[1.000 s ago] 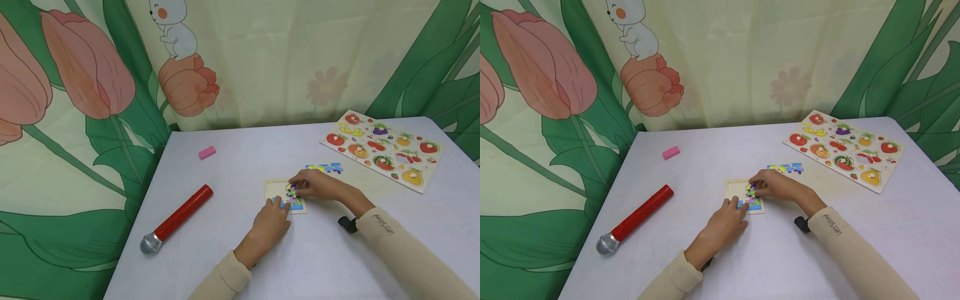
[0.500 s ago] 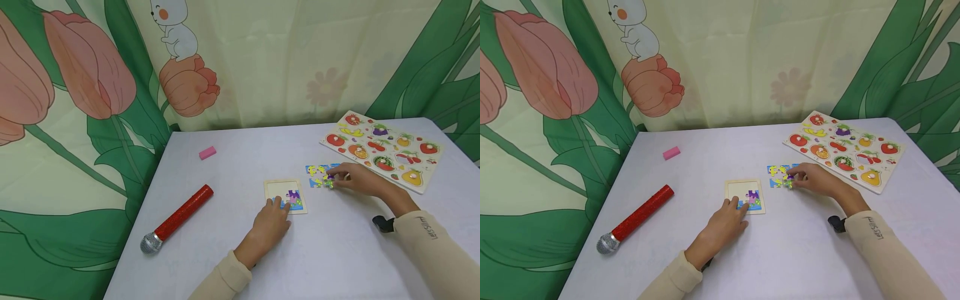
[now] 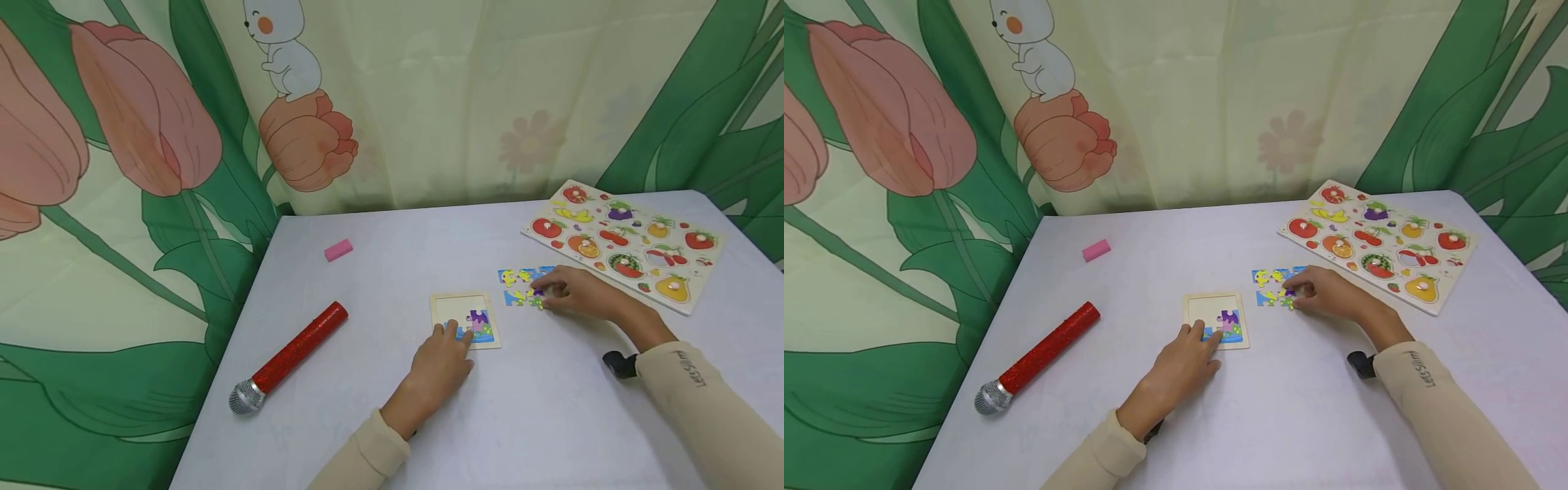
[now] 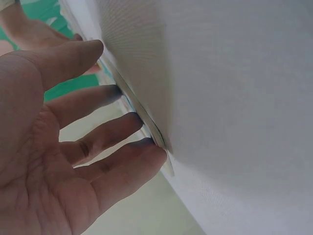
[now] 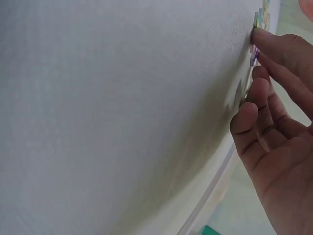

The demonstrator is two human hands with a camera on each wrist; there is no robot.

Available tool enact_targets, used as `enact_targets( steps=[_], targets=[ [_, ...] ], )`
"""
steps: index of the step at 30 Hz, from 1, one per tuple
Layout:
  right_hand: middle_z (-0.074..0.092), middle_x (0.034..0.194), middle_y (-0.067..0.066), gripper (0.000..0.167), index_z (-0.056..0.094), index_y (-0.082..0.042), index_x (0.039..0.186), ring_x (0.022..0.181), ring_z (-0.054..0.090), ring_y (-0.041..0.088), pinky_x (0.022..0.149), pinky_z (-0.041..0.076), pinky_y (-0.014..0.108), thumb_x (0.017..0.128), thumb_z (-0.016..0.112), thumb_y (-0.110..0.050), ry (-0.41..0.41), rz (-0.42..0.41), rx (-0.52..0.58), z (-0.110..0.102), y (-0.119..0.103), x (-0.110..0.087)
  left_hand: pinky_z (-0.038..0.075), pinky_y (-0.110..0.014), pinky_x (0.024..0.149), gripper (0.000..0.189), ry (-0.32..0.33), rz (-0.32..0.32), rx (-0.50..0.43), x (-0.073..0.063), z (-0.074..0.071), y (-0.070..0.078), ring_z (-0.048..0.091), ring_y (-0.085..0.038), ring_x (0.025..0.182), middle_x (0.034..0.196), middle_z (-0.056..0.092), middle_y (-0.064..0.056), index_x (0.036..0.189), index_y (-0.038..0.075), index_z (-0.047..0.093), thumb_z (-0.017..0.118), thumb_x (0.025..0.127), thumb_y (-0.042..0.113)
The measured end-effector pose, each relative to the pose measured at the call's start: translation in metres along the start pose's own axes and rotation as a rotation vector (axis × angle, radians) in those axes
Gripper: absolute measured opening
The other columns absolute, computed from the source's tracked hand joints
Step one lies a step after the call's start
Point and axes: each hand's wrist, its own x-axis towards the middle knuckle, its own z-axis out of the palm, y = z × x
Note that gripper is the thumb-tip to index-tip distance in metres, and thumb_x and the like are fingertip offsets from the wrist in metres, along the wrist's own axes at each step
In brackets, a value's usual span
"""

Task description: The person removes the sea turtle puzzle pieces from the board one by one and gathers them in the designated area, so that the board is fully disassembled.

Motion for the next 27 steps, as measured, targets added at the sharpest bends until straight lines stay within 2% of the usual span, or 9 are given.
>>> enact_targets(
  steps=[4,11,14,17,22,27],
  targets=[
    [0.060,0.099,0.003,0.041,0.070,-0.002,0.129,0.087,0.050,0.022,0.067,0.045,0.028,0.091,0.079,-0.012,0.003,0.010,0.004,0.000,-0.001,0.001,0.056,-0.021,0.076,0.050,-0.002,0.001,-0.008,-0.001,-0.001,-0.001,0.060,-0.022,0.105,0.133,0.059,-0.010,0.141,0.017,0.065,0.072,0.097,0.039],
    [0.060,0.099,0.004,0.036,0.070,-0.002,0.126,0.086,0.050,0.022,0.067,0.046,0.027,0.091,0.077,-0.009,0.019,0.004,0.014,0.002,-0.009,0.004,0.056,-0.021,0.075,0.051,-0.001,0.004,-0.008,-0.001,-0.001,-0.001,0.059,-0.022,0.104,0.132,0.059,-0.010,0.141,0.017,0.064,0.072,0.097,0.040],
    [0.062,0.101,0.005,0.028,0.072,-0.003,0.121,0.087,0.052,0.021,0.071,0.049,0.028,0.093,0.072,-0.005,0.028,-0.033,0.031,0.010,-0.023,0.010,0.056,-0.021,0.076,0.051,-0.008,-0.002,-0.015,-0.001,-0.001,0.000,0.059,-0.022,0.105,0.133,0.058,-0.010,0.142,0.017,0.064,0.072,0.097,0.040],
    [0.067,0.107,0.004,0.023,0.074,-0.005,0.119,0.092,0.057,0.021,0.080,0.053,0.033,0.096,0.069,-0.005,0.014,-0.099,0.045,0.023,-0.044,0.017,0.056,-0.022,0.078,0.051,-0.007,-0.008,-0.026,-0.001,-0.001,-0.001,0.059,-0.022,0.106,0.133,0.058,-0.010,0.142,0.017,0.064,0.072,0.097,0.040],
    [0.070,0.109,0.004,0.024,0.076,-0.005,0.118,0.102,0.063,0.025,0.091,0.054,0.045,0.095,0.073,-0.006,-0.029,-0.212,-0.001,0.044,-0.075,0.025,0.056,-0.024,0.078,0.049,0.027,-0.007,-0.040,-0.001,0.000,-0.001,0.060,-0.022,0.107,0.131,0.058,-0.009,0.139,0.017,0.066,0.073,0.096,0.039],
    [0.069,0.107,0.003,0.024,0.077,-0.004,0.115,0.101,0.063,0.025,0.093,0.055,0.044,0.092,0.078,-0.008,-0.041,-0.198,-0.028,0.055,-0.086,0.029,0.056,-0.022,0.078,0.049,0.042,-0.001,-0.015,-0.001,0.003,-0.002,0.060,-0.022,0.106,0.130,0.058,-0.009,0.138,0.017,0.066,0.074,0.096,0.039]
  ],
)
